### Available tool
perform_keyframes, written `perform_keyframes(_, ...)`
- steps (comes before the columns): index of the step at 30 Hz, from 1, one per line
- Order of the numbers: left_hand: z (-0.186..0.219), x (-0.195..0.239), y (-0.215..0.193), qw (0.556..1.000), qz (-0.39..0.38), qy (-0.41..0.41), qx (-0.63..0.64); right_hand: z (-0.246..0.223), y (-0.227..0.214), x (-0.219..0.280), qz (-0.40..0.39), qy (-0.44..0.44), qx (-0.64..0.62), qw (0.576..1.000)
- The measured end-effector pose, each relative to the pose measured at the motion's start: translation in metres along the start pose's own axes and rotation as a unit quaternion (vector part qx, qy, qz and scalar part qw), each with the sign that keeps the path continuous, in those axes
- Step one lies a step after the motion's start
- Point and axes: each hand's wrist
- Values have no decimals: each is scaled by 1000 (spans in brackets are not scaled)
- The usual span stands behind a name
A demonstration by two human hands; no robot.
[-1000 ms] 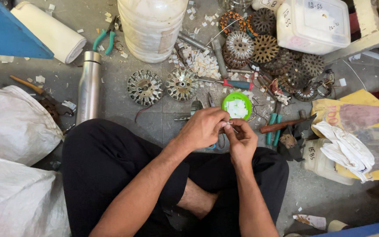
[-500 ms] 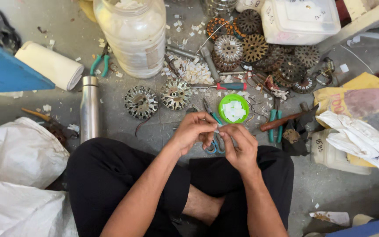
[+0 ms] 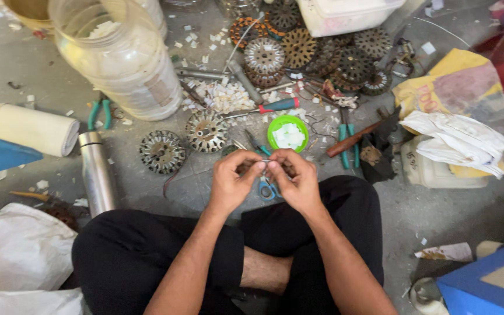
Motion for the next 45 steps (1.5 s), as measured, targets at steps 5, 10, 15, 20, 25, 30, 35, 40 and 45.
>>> perform_keyframes(5,2,1,-4,997,-17,-28,72,-4,-2,-2,3,-36,22,999)
perform_keyframes(10,16,1,-6,998,-35,47,0,10,-12,2,-11,-42,36,998)
perform_keyframes(15,17,5,-8,997,-24,66,-22,30,-15,2,-54,74,-37,995)
perform_keyframes(20,12,7,-12,997,-14,71,-10,17,-5,4,-70,57,-42,995)
perform_keyframes(25,20,-1,-19,994,-63,87,-37,9,-8,0,-84,39,-24,995)
perform_keyframes(30,36,-8,-37,957,-50,230,-170,26,-3,-4,-62,36,-47,996)
perform_keyframes(35,4,-14,-49,946,90,46,-308,26,19,-12,-20,-15,118,993)
perform_keyframes(40,-46,-16,-44,933,19,-190,-305,40,50,-16,-22,-19,174,984)
perform_keyframes(45,-51,-15,-49,936,16,-244,-252,49,65,-16,-16,-41,175,984)
Point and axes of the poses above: each hand's wrist, its own x-axis away from the middle knuckle, its own y-axis out of the palm, z = x × y, and after that the axes turned 1 degree about -z, right-handed
